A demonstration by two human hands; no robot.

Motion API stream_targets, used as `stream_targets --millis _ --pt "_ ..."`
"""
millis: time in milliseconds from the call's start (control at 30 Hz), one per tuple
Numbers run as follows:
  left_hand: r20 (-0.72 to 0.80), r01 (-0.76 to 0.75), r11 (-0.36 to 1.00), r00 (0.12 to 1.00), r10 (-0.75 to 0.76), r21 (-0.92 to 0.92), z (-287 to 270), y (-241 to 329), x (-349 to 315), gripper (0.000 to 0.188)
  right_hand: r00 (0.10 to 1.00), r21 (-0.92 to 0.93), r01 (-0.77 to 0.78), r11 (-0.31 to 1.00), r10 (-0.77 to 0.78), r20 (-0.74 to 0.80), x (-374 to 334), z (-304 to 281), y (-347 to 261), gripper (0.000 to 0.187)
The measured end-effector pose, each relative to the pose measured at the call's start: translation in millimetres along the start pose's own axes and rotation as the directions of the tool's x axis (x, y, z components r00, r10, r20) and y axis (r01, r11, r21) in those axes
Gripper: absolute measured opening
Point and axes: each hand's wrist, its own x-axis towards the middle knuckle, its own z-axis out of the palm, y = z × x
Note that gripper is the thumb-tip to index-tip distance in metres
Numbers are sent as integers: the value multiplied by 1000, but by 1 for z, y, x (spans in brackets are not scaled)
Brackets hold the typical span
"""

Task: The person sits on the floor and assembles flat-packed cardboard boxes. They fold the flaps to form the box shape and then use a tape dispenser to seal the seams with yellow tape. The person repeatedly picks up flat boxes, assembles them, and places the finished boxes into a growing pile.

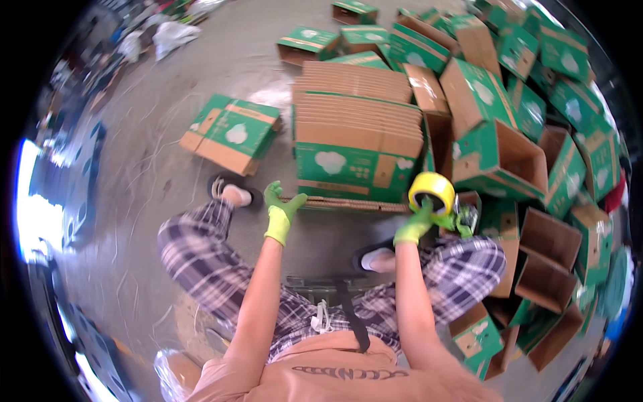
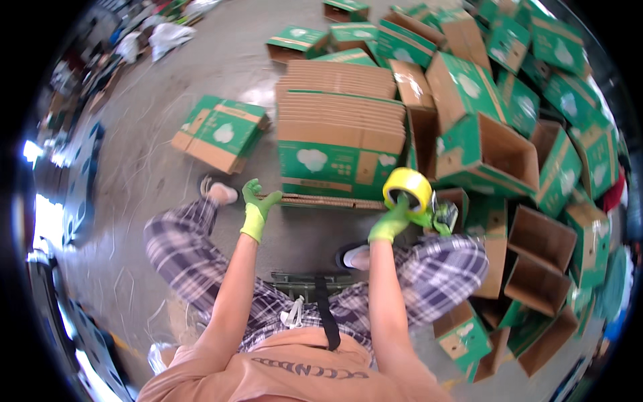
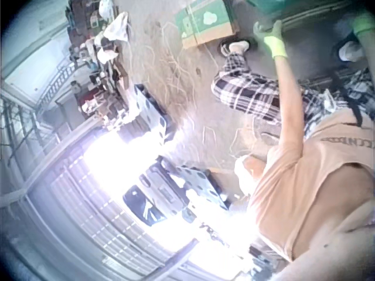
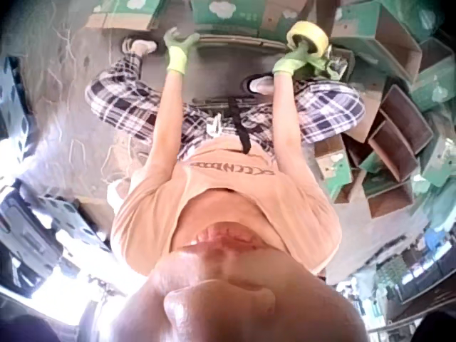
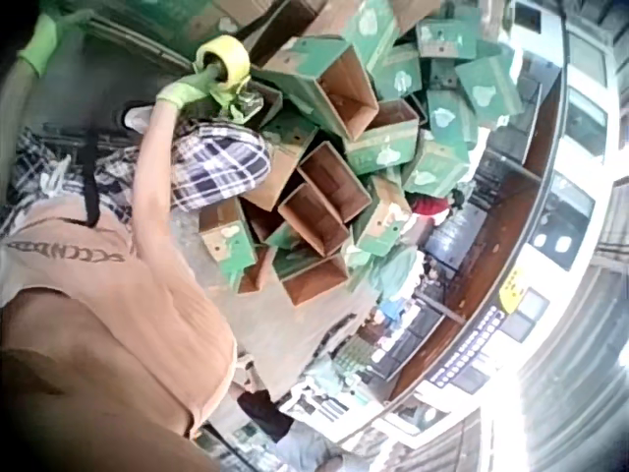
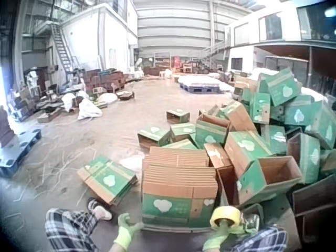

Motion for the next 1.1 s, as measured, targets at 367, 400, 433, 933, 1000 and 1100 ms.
stream_targets --millis 367,400,433,933,1000,1100 --pt "-29 -78 994 996 81 70 -73 77 -1 16 739 -429 100 898 222 637 -90 -33 23 35" --pt "140 -74 990 989 56 123 -81 84 8 18 720 -487 18 873 327 612 -76 -33 17 36" --pt "301 -104 967 953 30 232 -87 93 14 19 692 -423 73 903 260 674 -69 -30 14 37" --pt "983 -830 550 160 87 87 -86 44 42 22 96 -189 899 396 241 966 -77 21 110 38" --pt "880 -762 643 352 318 72 -96 52 26 22 174 -489 781 388 618 767 -60 51 128 43" --pt "938 -709 669 343 51 223 -93 52 26 26 144 -507 517 690 514 846 -70 48 98 43"
